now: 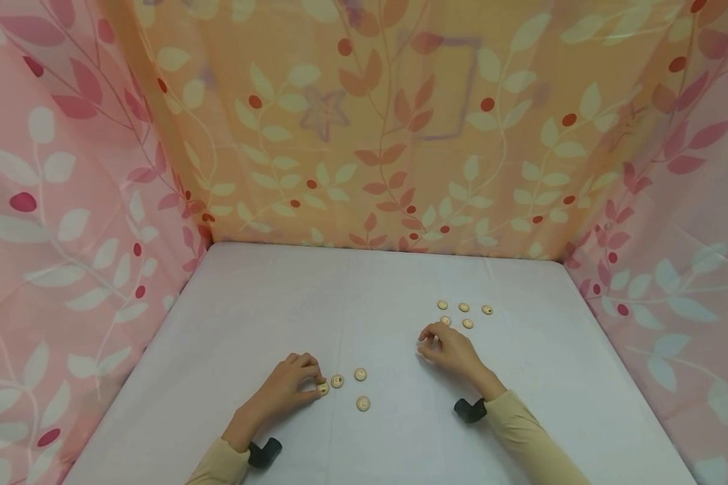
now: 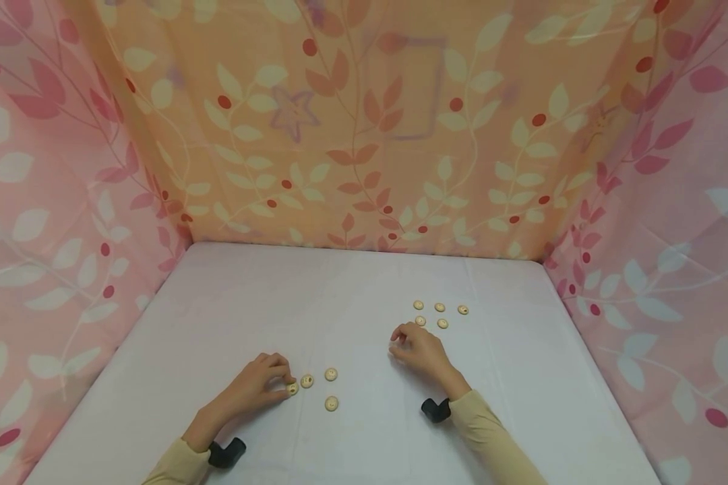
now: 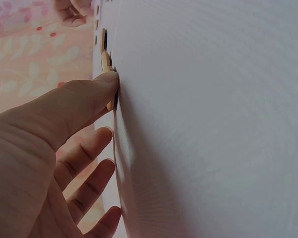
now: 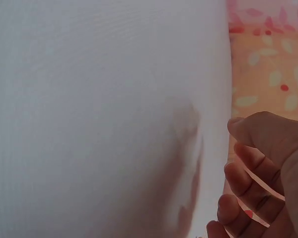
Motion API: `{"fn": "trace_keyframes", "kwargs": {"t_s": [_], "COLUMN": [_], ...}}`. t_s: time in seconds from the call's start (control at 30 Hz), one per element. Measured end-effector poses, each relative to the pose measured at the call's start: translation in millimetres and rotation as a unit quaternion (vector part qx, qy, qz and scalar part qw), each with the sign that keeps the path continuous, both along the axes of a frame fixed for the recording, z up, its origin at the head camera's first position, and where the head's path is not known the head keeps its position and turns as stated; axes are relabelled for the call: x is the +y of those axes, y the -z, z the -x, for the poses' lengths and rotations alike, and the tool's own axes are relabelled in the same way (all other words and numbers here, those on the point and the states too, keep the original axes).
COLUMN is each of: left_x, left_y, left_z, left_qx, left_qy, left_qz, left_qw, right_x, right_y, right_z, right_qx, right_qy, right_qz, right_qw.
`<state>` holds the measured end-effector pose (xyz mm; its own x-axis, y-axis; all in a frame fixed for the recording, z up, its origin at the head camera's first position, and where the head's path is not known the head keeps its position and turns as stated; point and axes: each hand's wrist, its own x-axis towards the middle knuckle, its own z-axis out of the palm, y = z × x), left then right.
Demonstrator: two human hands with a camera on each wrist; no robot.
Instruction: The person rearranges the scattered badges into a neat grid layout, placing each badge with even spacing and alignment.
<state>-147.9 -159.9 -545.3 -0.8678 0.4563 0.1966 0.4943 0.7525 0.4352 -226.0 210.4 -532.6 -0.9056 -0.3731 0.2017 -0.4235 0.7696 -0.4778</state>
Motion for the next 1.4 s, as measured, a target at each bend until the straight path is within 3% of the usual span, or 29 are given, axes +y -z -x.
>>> {"fn": "trace_keyframes", "kwargs": {"t_s": [0.63,0.87,1.4], "left_x": [0.5,-0.4,-2.9], "left_y": [0.8,3.0,6.4], "left_z": [-1.0,-0.6,1.9], "left_qx": [-0.010,-0.007,0.000], "left_qy": [-0.001,0.001,0.008], "left_qz": [0.002,-0.001,-0.004], "left_qw": [0.9999,1.0000,1.0000], "right_x": [-39,-54,-74], "right_y": [-1.9,-2.2,-1.8], "right_z": [-22.8,-33.1,-46.8], "right_qx": [-0.013,-0.004,-0.030], "right_qy": [-0.105,-0.156,-0.239], "right_qz": [-0.005,-0.002,-0.020], "right_qw": [0.9944,0.9877,0.9703]}}
